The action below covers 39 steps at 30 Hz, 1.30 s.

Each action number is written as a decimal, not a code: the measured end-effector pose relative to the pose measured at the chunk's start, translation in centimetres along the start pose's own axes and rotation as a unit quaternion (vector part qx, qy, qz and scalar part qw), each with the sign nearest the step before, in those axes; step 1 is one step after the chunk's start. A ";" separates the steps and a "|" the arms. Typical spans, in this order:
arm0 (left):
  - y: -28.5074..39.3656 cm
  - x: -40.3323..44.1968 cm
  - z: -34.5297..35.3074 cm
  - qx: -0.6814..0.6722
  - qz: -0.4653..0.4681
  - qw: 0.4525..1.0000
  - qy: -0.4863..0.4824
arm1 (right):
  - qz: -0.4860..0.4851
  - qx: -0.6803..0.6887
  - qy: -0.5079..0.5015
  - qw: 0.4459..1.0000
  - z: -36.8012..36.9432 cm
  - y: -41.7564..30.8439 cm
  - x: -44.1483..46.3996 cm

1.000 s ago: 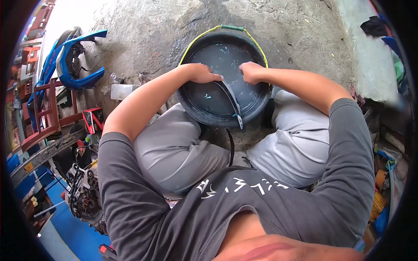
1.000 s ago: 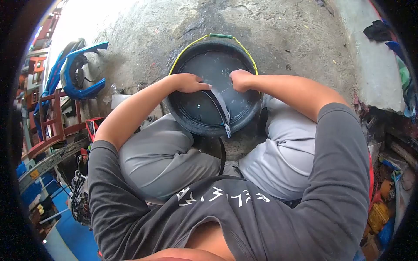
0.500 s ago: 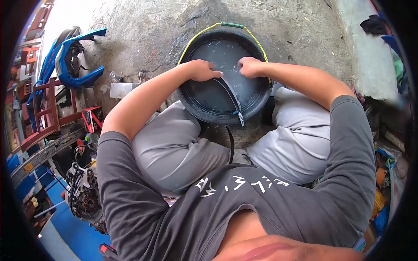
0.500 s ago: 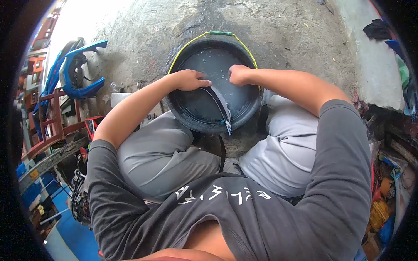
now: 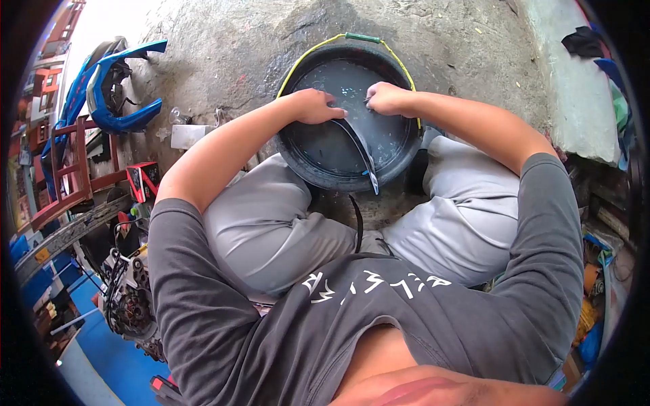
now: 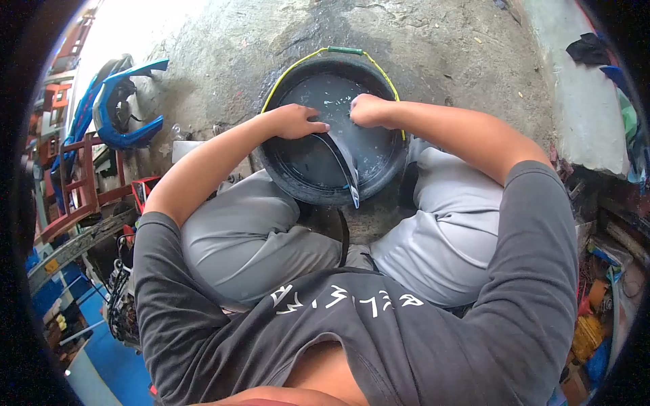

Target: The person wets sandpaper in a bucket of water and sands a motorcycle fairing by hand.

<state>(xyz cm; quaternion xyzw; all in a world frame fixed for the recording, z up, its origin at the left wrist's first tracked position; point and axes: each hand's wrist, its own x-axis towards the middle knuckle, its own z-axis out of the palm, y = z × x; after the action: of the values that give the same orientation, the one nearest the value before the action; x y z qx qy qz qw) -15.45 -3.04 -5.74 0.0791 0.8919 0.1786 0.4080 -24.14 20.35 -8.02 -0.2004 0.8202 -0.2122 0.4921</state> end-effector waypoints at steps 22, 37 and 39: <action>0.1 -0.2 0.2 -0.003 0.022 0.999 0.034 | 0.095 0.081 0.032 0.992 -1.1 0.4 0.7; 0.2 -0.4 0.1 0.001 0.022 0.999 0.041 | 0.064 0.053 0.032 0.996 -0.1 1.1 0.7; 0.1 -0.4 0.2 0.001 0.026 0.999 0.043 | 0.036 0.245 -0.077 0.966 -0.4 0.6 0.1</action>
<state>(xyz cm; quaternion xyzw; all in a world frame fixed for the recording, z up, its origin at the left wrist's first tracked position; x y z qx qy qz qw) -15.03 -3.05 -5.50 0.0952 0.9062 0.1916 0.3648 -24.65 20.90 -8.25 -0.0601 0.7094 -0.3732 0.5949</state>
